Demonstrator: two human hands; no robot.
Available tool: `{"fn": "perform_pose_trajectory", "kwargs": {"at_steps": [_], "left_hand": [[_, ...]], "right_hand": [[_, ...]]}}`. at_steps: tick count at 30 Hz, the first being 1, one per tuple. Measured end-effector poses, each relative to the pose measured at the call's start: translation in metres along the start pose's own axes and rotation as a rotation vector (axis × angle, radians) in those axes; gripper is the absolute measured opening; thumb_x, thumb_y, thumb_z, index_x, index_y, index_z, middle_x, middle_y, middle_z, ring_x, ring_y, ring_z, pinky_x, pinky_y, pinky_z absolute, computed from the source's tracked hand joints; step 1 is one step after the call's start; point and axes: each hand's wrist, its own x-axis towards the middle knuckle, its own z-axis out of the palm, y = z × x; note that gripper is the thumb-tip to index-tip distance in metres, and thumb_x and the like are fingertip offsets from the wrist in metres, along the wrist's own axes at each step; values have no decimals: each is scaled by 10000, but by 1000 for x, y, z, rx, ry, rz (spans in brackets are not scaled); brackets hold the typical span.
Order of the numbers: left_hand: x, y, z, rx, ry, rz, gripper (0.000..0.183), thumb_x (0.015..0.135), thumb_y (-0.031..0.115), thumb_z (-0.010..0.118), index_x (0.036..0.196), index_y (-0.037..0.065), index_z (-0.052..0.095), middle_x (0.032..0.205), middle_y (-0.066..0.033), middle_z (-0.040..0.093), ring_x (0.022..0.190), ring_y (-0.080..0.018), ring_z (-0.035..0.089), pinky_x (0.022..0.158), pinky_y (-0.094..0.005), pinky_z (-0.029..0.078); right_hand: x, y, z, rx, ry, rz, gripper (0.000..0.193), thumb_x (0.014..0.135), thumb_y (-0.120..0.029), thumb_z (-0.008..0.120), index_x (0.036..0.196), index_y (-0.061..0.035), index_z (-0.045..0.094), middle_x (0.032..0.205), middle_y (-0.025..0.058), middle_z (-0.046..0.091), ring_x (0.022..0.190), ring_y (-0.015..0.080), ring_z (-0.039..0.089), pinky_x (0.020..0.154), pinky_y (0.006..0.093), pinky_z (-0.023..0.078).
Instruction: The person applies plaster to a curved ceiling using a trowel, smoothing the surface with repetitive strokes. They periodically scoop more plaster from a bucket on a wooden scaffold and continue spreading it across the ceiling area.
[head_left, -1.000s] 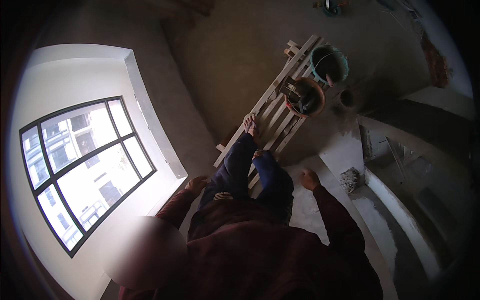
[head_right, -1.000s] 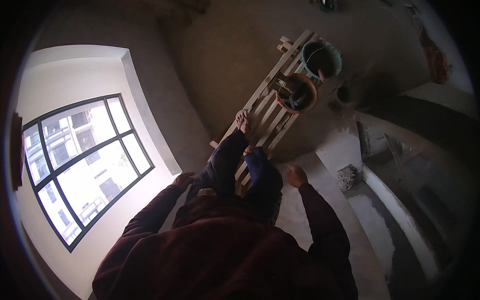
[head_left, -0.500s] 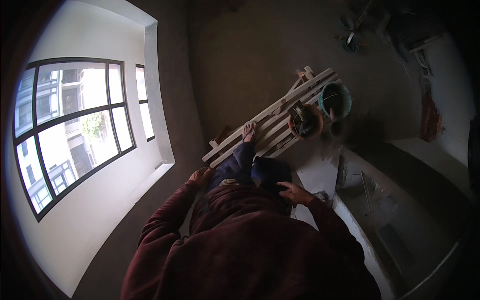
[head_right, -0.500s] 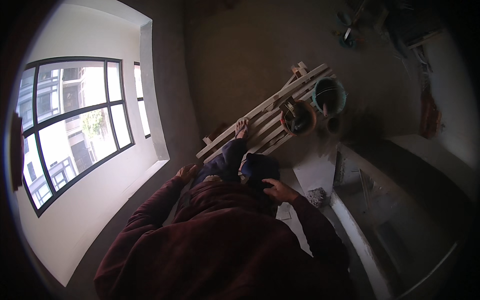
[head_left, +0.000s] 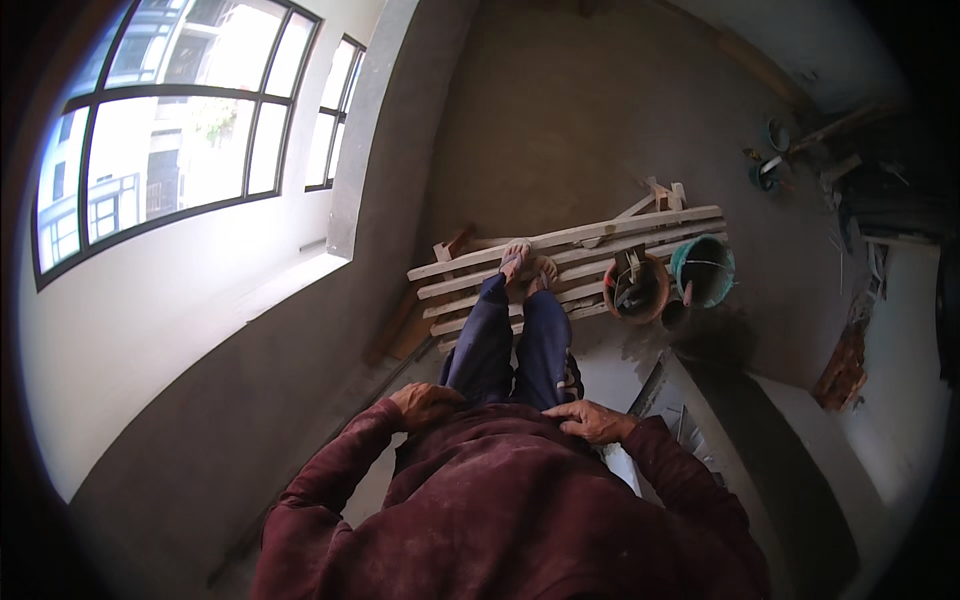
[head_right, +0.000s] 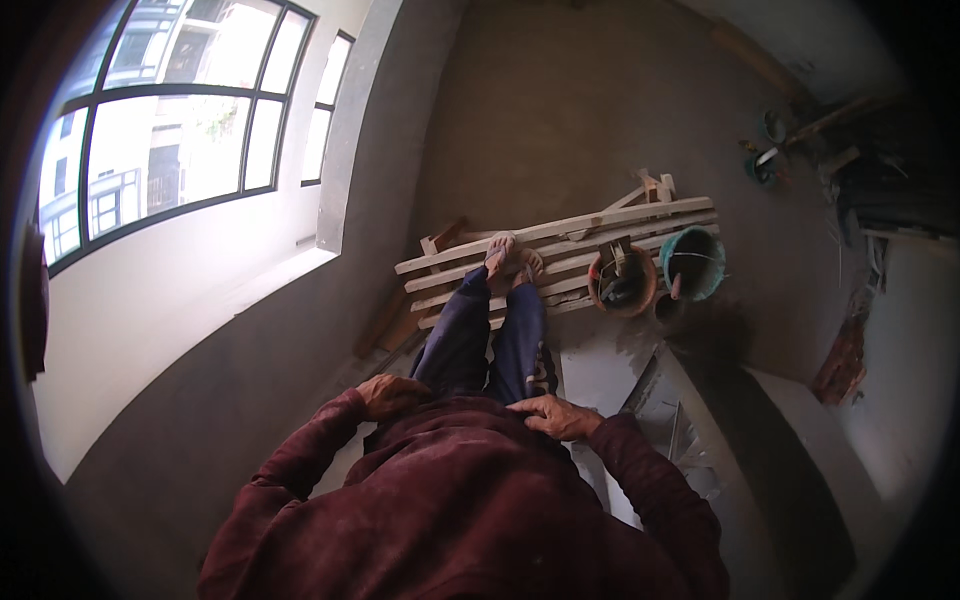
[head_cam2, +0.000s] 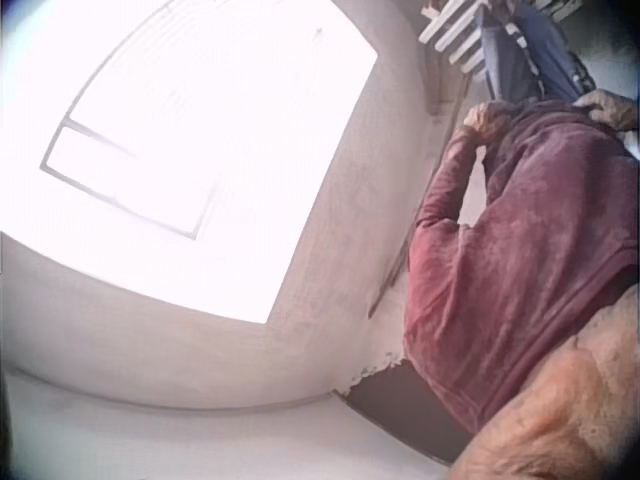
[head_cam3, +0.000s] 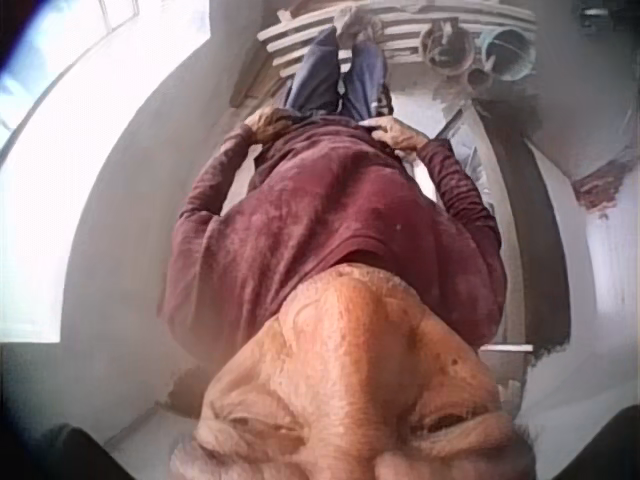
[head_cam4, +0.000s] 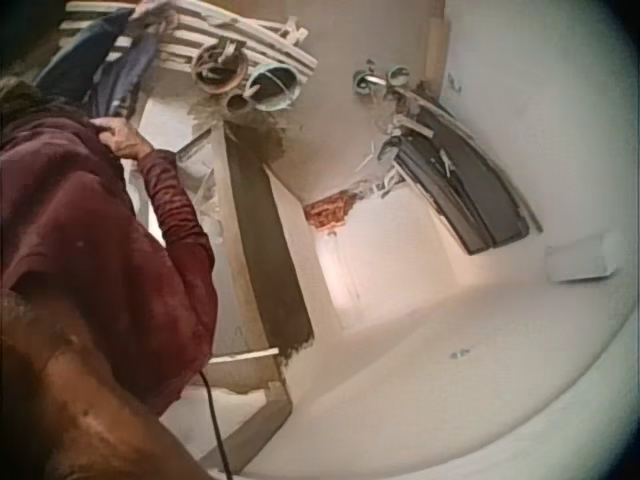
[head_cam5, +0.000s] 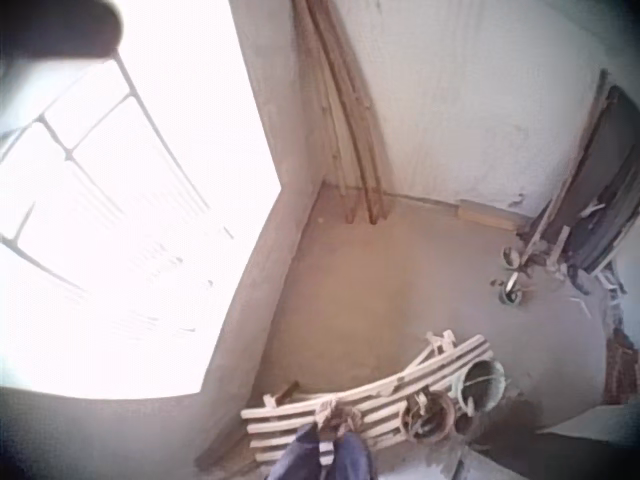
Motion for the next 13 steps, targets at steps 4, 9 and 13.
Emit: {"fn": "perform_pose_trajectory", "kwargs": {"at_steps": [4, 9, 13], "left_hand": [[-4, -29, 18, -278, -47, 53, 439, 876, 207, 541, 1287, 64, 593, 1204, -157, 658, 1161, -294, 617, 1024, -397, 453], [7, -97, 42, -227, -80, 32, 483, 854, 180, 559, 1322, 66, 532, 1262, -124, 616, 1201, -252, 575, 1054, -372, 418], [11, -145, 45, -366, -254, 55, 496, 853, 191, 592, 1332, 84, 520, 1266, -119, 613, 1203, -252, 575, 1058, -381, 416]], "right_hand": [[49, 48, -12, 164, -71, 169, 534, 872, -60, 488, 1401, -96, 547, 839, 85, 691, 607, 160, 635, 555, 302, 529], [73, -11, -22, -21, 13, 375, 519, 847, -76, 542, 1362, -112, 594, 637, 44, 647, 468, 114, 588, 463, 266, 506], [105, 13, -31, -244, 143, 272, 546, 809, -99, 666, 1352, -123, 608, 633, 47, 648, 509, 128, 610, 519, 275, 530]]}}
